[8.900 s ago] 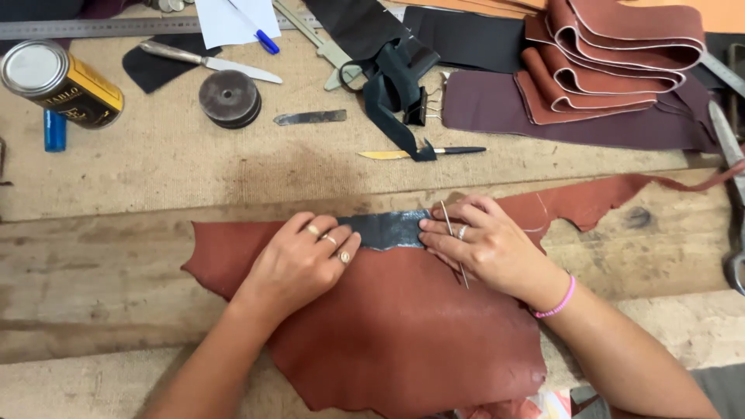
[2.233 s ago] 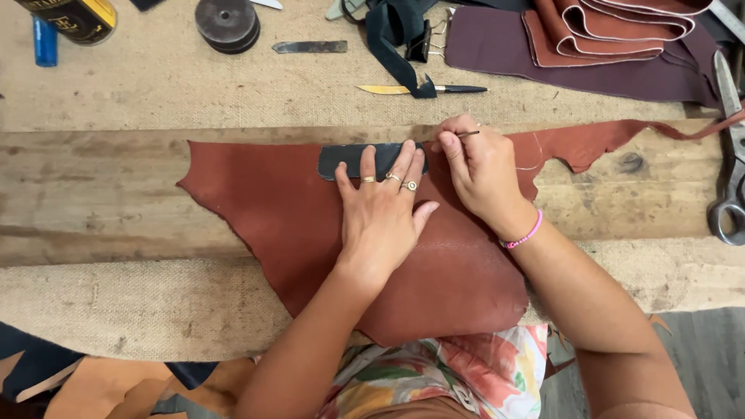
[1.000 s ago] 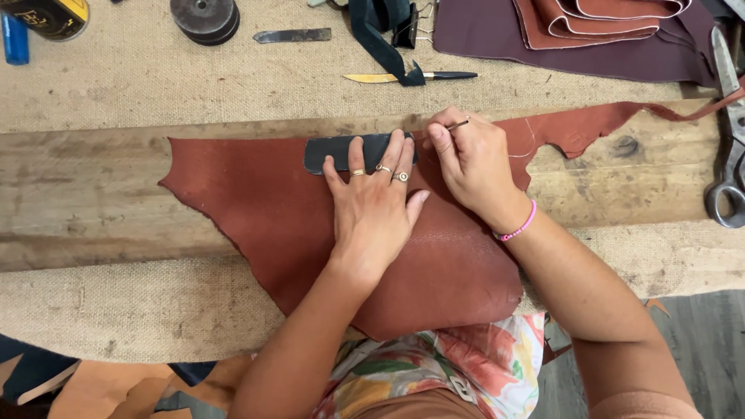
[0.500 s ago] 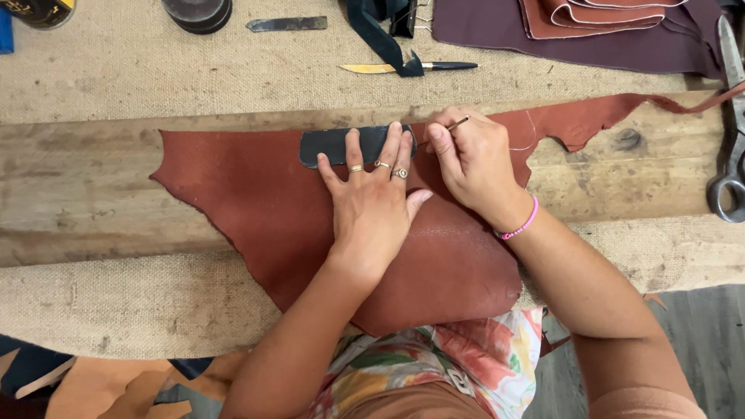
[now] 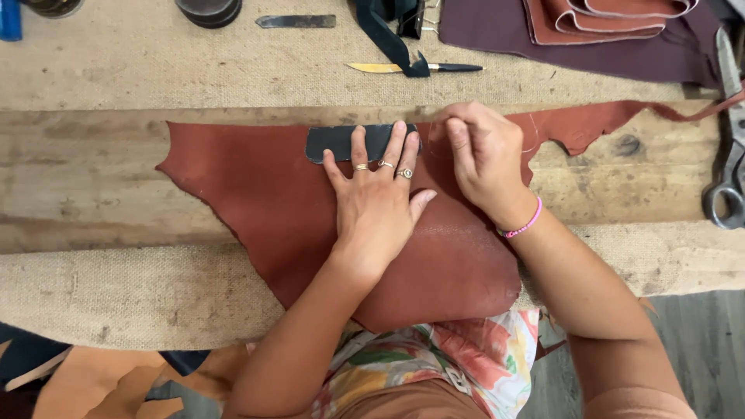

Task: Tracing a pattern onto a piece of leather using a stylus and a template

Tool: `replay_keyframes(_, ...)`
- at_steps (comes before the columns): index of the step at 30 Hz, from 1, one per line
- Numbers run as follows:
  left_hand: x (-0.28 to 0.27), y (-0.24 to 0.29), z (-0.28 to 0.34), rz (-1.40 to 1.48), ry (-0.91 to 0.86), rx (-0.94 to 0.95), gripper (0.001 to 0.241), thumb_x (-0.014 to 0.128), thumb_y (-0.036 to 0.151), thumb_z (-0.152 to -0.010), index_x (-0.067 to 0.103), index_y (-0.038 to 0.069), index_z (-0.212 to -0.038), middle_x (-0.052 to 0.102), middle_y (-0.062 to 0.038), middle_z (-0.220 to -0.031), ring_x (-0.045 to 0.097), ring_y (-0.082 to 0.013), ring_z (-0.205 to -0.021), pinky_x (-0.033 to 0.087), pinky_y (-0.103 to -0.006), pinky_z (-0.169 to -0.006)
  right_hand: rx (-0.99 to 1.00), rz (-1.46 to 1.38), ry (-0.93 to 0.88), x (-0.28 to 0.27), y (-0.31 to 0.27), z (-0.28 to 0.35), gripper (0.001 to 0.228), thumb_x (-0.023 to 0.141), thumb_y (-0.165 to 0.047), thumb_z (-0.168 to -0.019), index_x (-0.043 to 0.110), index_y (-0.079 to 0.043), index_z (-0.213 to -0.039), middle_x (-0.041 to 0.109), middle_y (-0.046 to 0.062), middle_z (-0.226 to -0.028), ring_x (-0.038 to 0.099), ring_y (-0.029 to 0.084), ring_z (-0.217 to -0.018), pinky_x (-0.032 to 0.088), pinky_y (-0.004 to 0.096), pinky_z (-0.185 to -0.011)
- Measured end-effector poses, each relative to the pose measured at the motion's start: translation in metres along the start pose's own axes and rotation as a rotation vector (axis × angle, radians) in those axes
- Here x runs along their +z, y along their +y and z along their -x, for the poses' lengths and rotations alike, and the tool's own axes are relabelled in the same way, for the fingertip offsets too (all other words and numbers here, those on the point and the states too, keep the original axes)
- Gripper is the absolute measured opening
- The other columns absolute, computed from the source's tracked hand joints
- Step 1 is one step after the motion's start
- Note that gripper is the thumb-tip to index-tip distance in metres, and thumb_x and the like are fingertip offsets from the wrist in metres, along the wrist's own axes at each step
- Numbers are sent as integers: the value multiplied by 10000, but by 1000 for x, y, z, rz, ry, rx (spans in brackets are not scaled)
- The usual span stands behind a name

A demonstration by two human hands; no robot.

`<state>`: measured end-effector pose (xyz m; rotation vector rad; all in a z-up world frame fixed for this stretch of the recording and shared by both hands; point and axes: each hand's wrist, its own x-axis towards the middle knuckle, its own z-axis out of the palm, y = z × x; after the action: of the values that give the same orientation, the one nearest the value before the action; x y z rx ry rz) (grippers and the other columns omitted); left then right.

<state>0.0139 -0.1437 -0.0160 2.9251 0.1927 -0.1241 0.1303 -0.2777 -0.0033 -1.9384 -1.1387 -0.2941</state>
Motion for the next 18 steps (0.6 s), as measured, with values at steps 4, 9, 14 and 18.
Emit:
replay_keyframes(4,2,1,1,1,33,-11,777,510,589,-978,316,179,-1609,223,9,-1711,158,-477,-1494,168,-814,-1087,-25,108,-127,2,-5,-1,149,533,-127,-1098,665,-61,-1076,716,156,-898,685,458,-915,553,556,-772)
replay_keyframes(9,15,1,2,79,246,-66,733,621,541,-941,516,42,-1468,365,-206,-1625,276,-425,-1503,215,-729,-1155,-10,286,-250,4,-1,4,115,531,-144,-1096,637,-103,-1080,739,107,-947,679,391,-1019,553,510,-855)
replay_keyframes(14,11,0,6,178,225,-111,728,600,545,-948,496,81,-1499,280,-284,-1635,162,-470,-1542,119,-720,-1202,-47,370,-303,6,3,8,90,547,-134,-1085,633,-108,-1096,744,103,-981,657,381,-1072,536,527,-899)
replay_keyframes(18,-4,0,14,191,116,-197,764,554,653,-926,452,229,-1552,187,-328,-1658,35,-553,-1543,-16,-727,-1205,-114,430,-277,9,20,14,100,532,-165,-1111,624,-124,-1114,755,58,-992,653,348,-1088,503,497,-959)
